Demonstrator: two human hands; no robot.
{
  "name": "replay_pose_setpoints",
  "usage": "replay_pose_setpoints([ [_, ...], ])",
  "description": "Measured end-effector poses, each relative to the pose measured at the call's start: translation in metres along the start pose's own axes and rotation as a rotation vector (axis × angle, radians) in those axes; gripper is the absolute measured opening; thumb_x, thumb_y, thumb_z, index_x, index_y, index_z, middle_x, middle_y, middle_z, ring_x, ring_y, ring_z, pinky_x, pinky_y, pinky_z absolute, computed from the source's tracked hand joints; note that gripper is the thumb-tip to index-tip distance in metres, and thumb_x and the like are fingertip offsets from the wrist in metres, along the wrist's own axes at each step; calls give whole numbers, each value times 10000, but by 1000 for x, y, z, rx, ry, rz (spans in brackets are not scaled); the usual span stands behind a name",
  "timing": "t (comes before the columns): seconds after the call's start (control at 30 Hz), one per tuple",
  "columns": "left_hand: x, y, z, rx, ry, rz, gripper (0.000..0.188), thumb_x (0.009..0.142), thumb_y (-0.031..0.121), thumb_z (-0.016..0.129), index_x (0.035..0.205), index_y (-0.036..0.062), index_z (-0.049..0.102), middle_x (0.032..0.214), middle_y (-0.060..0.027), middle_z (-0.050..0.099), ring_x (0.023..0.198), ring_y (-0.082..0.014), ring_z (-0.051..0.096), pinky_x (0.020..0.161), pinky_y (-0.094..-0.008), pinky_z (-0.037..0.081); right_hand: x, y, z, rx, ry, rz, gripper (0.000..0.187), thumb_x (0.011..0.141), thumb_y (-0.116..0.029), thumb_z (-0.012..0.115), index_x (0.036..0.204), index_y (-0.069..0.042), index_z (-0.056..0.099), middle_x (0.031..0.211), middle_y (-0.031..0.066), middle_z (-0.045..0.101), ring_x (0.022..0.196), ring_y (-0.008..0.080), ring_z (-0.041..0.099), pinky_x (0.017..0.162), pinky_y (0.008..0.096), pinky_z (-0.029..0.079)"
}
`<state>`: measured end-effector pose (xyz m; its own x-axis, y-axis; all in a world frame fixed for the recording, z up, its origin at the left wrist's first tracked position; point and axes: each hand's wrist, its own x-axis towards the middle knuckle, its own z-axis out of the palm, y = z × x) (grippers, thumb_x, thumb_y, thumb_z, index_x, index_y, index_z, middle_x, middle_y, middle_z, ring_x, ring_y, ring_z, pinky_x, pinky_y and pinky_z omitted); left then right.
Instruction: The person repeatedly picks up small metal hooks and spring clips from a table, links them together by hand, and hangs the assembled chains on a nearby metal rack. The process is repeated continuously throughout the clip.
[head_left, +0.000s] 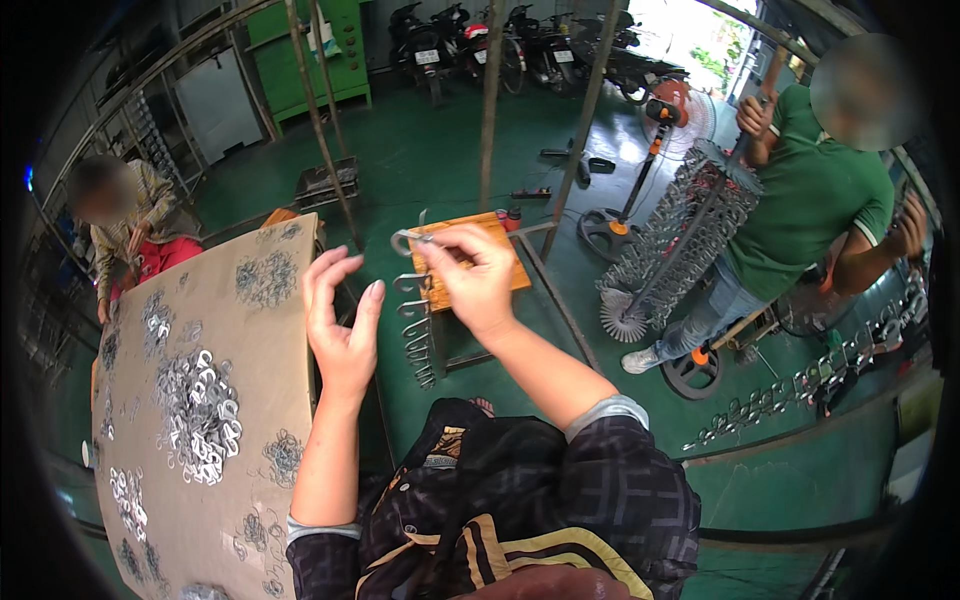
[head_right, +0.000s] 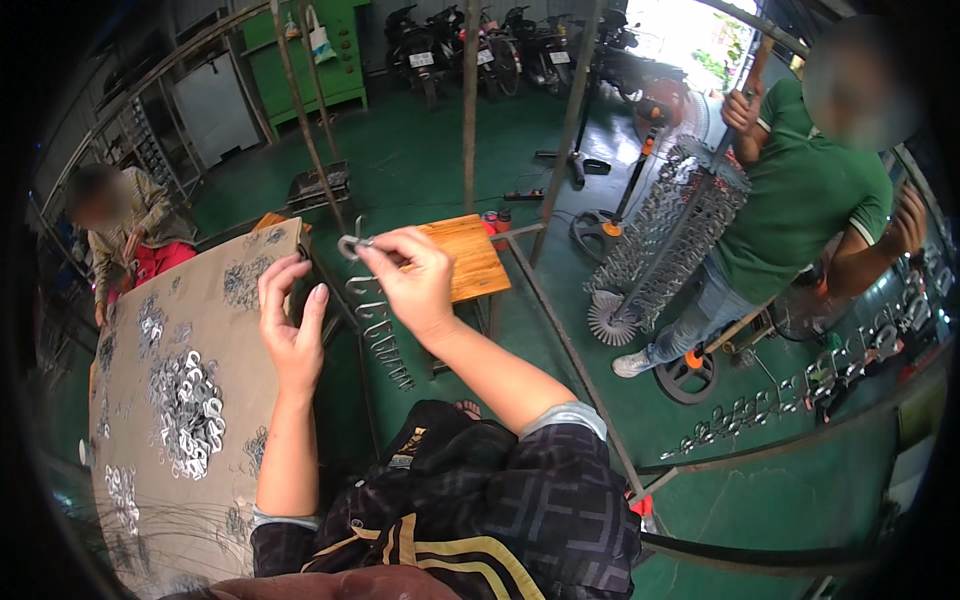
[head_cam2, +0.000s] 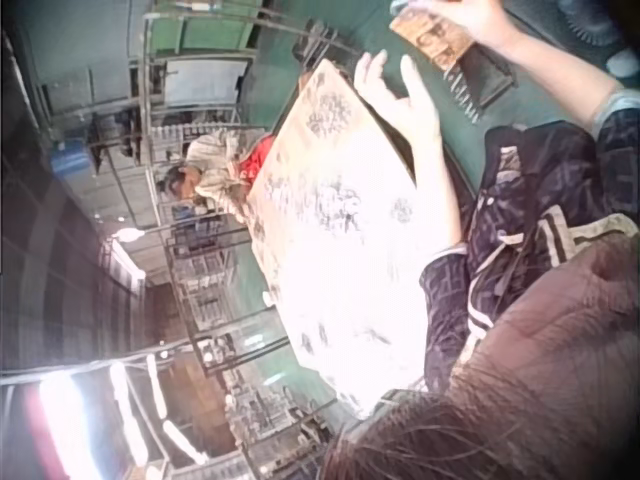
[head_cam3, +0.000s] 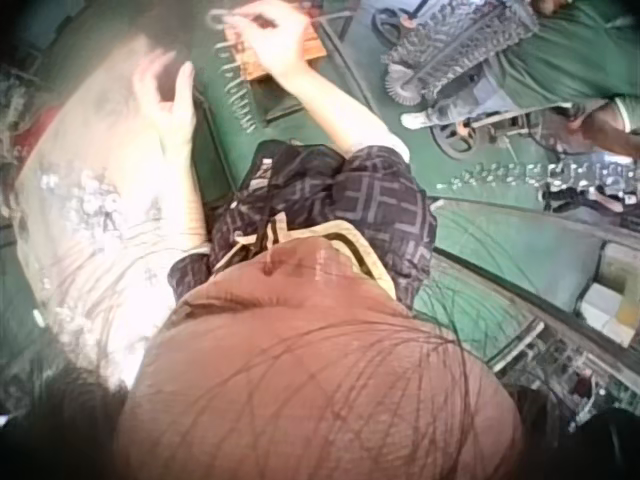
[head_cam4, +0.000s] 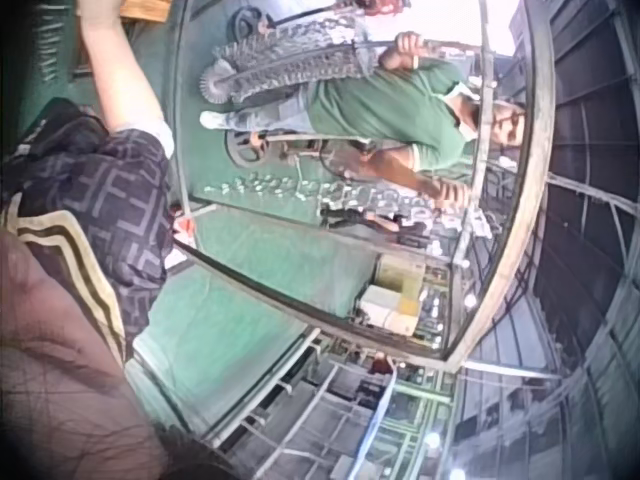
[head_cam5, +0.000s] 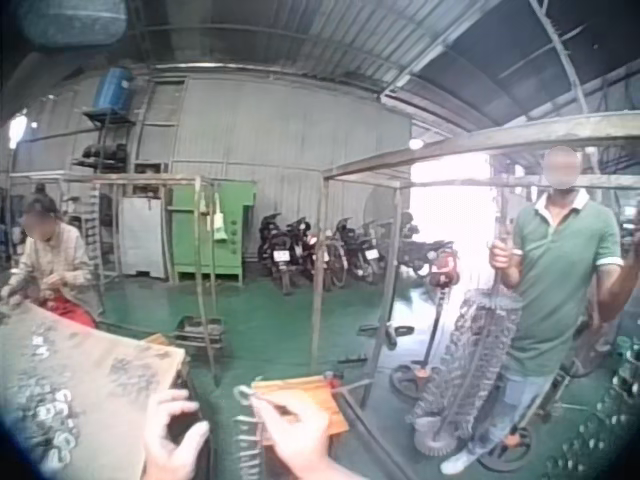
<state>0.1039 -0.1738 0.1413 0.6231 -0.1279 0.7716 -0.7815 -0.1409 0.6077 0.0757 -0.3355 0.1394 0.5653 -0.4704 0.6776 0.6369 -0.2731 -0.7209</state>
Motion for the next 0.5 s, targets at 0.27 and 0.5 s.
replay_pose_setpoints([
  [0.27, -33, -31, -12, -26, -73, -101, 144, 809, 32, 676, 947, 10, 644, 1122, -154, 598, 1097, -278, 556, 987, -385, 406, 58, -71, -91, -211, 287, -219, 97, 786, -16, 756, 765, 18, 668, 739, 14, 618, 616, 46, 560, 544, 207, 444],
  [0.5, -48, -39, -5, -80, -152, -182, 123, 810, 27, 672, 923, 4, 629, 1093, -149, 601, 1075, -271, 563, 975, -384, 412, 105, -155, -172, -536, 568, -561, 146, 758, -54, 781, 709, 5, 657, 621, -41, 579, 559, 19, 469, 520, 184, 373],
])
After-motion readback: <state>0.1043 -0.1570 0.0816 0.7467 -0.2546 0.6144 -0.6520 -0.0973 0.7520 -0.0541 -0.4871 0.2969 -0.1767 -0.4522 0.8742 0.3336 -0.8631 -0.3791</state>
